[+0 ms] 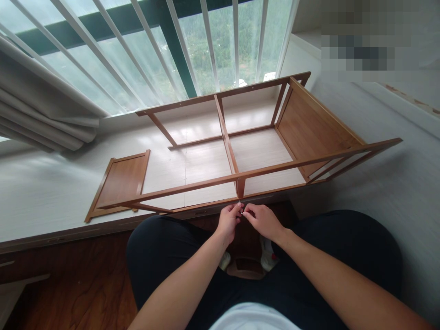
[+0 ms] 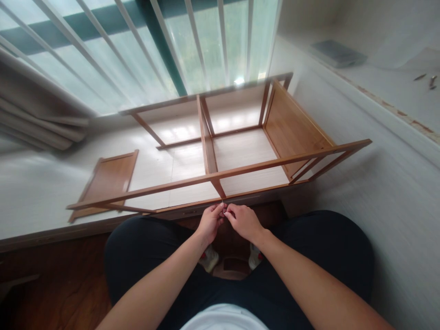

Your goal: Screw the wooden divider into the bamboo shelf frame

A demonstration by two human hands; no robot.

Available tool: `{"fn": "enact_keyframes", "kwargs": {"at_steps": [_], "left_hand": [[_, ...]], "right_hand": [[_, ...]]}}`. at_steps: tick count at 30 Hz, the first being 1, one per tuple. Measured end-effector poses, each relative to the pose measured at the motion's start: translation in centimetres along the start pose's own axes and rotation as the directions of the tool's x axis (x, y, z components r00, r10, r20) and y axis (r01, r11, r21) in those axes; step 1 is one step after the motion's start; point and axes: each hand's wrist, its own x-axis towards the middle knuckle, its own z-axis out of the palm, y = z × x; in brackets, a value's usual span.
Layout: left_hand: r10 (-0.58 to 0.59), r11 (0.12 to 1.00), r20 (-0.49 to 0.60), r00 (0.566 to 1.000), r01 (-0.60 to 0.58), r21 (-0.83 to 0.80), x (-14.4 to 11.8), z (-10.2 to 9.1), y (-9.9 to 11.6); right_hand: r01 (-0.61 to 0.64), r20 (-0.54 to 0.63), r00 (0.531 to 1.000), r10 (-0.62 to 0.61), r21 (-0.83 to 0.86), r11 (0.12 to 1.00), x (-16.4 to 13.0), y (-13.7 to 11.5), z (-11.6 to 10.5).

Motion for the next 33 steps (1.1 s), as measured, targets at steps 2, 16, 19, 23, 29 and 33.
{"fn": "enact_keyframes", "kwargs": {"at_steps": [2, 16, 19, 23, 29, 33], "left_hand": [[0.000, 1.000, -0.004, 1.000, 0.000, 0.006, 0.0, 0.0, 0.0], [0.008, 0.999, -0.030, 1.000, -0.007, 0.037, 0.3, 0.0, 0.0], [0.009, 0.999, -0.029, 1.000, -0.008, 0.048, 0.3, -0.1, 0.0], [0.010, 0.999, -0.029, 1.000, -0.009, 0.046, 0.3, -0.2, -0.1], [-0.002, 1.000, 0.006, 1.000, 0.002, 0.015, 0.3, -0.4, -0.1], [0.003, 1.000, 0.026, 1.000, -0.003, 0.019, 0.0, -0.4, -0.2]], "right_hand": [[-0.021, 0.012, 1.000, 0.020, 0.021, 1.000, 0.0, 0.1, 0.0], [-0.167, 0.158, 0.982, 0.101, 0.492, 0.854, 0.9, 2.0, 2.1], [-0.169, 0.159, 0.982, 0.102, 0.502, 0.848, 0.9, 2.1, 2.3], [-0.136, 0.143, 0.987, 0.077, 0.461, 0.877, 0.9, 1.7, 1.9], [-0.087, 0.120, 0.992, 0.036, 0.452, 0.888, 0.6, 0.9, 1.3], [-0.065, 0.113, 0.994, 0.015, 0.455, 0.888, 0.4, 0.6, 1.1]]}}
